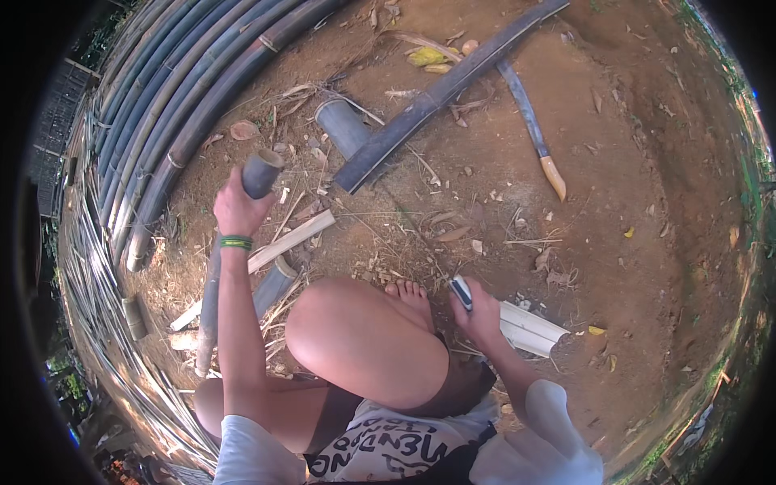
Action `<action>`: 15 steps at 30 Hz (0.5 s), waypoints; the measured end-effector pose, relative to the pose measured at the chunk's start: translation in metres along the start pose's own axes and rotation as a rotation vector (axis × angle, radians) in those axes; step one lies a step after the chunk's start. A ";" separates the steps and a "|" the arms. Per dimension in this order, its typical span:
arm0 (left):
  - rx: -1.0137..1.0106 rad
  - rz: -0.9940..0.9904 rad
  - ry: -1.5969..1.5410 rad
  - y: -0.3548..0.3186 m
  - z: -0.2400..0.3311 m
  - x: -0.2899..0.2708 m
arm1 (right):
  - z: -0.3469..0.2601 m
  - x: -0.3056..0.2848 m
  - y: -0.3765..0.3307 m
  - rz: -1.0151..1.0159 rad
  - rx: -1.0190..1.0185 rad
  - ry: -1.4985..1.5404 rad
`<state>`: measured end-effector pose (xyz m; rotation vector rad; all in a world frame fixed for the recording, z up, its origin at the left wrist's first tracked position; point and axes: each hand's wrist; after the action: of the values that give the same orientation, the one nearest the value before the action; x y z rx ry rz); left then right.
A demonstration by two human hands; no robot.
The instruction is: The person saws a piece of bamboo by hand, holding the bamboo piece steady against the ground.
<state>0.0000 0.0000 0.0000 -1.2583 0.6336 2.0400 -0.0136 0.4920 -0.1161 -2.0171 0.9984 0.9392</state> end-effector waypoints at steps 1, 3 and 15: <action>0.069 0.065 -0.027 0.004 0.001 -0.018 | 0.007 0.001 -0.001 0.064 0.040 -0.012; 0.098 0.161 -0.108 -0.007 0.011 -0.042 | 0.035 -0.016 -0.008 0.168 0.103 -0.120; 0.247 0.809 -0.171 -0.061 0.077 -0.343 | 0.078 0.036 0.025 0.123 0.148 -0.348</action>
<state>0.1125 -0.0004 0.3388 -0.7164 1.4283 2.5461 -0.0424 0.5313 -0.1916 -1.6149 0.9725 1.1965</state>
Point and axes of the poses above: each hand's wrist, its own y-axis towards the middle knuckle, its own x-axis out of the palm, z = x × y, and after that the axes turned 15 degrees about -y, right-handed
